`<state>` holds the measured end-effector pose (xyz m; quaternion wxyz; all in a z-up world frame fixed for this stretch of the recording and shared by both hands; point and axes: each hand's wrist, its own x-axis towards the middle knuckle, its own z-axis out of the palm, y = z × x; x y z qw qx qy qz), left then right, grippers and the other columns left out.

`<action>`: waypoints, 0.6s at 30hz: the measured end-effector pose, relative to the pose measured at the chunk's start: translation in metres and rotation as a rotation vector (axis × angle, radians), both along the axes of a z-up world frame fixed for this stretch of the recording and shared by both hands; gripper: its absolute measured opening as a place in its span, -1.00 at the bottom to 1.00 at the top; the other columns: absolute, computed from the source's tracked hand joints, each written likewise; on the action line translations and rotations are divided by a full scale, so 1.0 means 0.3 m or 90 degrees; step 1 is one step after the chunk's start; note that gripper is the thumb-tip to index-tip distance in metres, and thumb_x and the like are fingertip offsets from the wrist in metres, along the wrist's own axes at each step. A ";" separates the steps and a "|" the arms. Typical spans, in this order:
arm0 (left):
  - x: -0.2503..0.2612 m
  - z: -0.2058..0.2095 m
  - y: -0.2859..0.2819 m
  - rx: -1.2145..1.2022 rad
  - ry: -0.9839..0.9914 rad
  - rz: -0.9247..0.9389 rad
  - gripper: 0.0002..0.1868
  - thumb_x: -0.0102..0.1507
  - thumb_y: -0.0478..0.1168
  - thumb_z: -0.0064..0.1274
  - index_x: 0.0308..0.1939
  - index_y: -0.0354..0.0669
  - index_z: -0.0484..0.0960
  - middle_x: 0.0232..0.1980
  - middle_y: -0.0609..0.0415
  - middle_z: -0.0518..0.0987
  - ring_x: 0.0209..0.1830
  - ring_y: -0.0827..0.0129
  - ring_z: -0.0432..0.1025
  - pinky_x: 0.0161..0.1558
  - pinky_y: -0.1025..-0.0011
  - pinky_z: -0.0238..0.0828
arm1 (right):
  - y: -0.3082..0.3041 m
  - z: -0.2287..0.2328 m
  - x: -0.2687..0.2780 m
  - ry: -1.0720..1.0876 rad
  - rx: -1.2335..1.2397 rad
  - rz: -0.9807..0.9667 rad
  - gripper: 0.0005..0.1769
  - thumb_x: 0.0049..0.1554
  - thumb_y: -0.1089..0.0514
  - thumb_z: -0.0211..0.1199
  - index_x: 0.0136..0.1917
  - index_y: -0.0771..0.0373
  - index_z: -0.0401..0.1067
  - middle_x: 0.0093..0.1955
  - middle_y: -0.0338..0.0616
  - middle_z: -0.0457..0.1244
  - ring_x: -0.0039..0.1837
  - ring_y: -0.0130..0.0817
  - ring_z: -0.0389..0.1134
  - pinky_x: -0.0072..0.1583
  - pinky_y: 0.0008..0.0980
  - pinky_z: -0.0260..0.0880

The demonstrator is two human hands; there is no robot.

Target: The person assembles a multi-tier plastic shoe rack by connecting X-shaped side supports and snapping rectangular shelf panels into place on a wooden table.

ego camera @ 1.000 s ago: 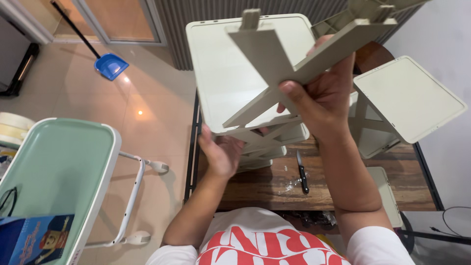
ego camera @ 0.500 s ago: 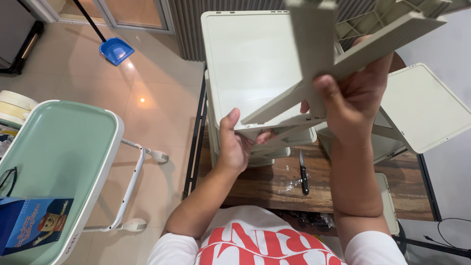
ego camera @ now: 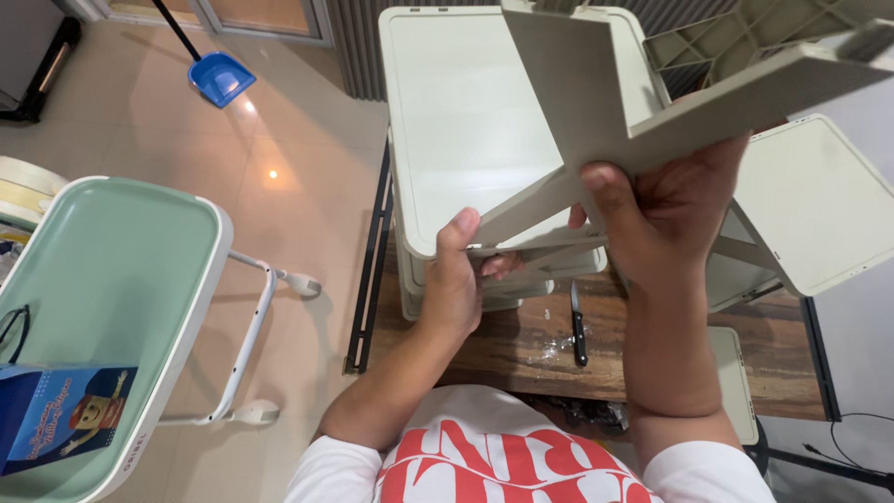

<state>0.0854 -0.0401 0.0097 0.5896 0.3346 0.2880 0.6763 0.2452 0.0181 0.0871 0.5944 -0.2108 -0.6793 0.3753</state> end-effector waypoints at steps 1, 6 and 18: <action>0.002 0.003 -0.001 0.002 -0.004 0.002 -0.41 0.36 0.28 -0.21 -0.39 -0.17 0.51 -0.60 0.20 0.25 -0.55 0.43 0.18 -0.31 0.36 0.25 | -0.002 -0.011 0.003 0.001 0.010 -0.004 -0.21 0.34 0.33 0.37 0.53 0.21 -0.16 0.11 -0.02 0.28 -0.07 -0.36 0.43 -0.16 -0.37 0.50; 0.002 0.019 -0.013 0.000 -0.045 0.010 -0.47 0.35 0.23 -0.08 -0.29 -0.21 0.53 -0.56 0.21 0.26 -0.54 0.46 0.15 -0.35 0.40 0.19 | 0.004 -0.039 0.025 -0.016 0.017 -0.011 -0.33 0.36 0.34 0.36 0.44 0.21 -0.09 0.04 -0.05 0.23 -0.11 -0.33 0.42 -0.15 -0.33 0.48; 0.003 0.017 -0.024 0.016 -0.084 0.025 -0.49 0.36 0.15 -0.07 -0.22 -0.30 0.55 -0.51 0.15 0.33 -0.52 0.49 0.15 -0.33 0.38 0.26 | -0.019 -0.044 0.025 -0.024 0.027 -0.019 -0.30 0.41 0.30 0.39 0.53 0.21 -0.08 0.16 -0.11 0.18 -0.04 -0.29 0.40 -0.09 -0.32 0.47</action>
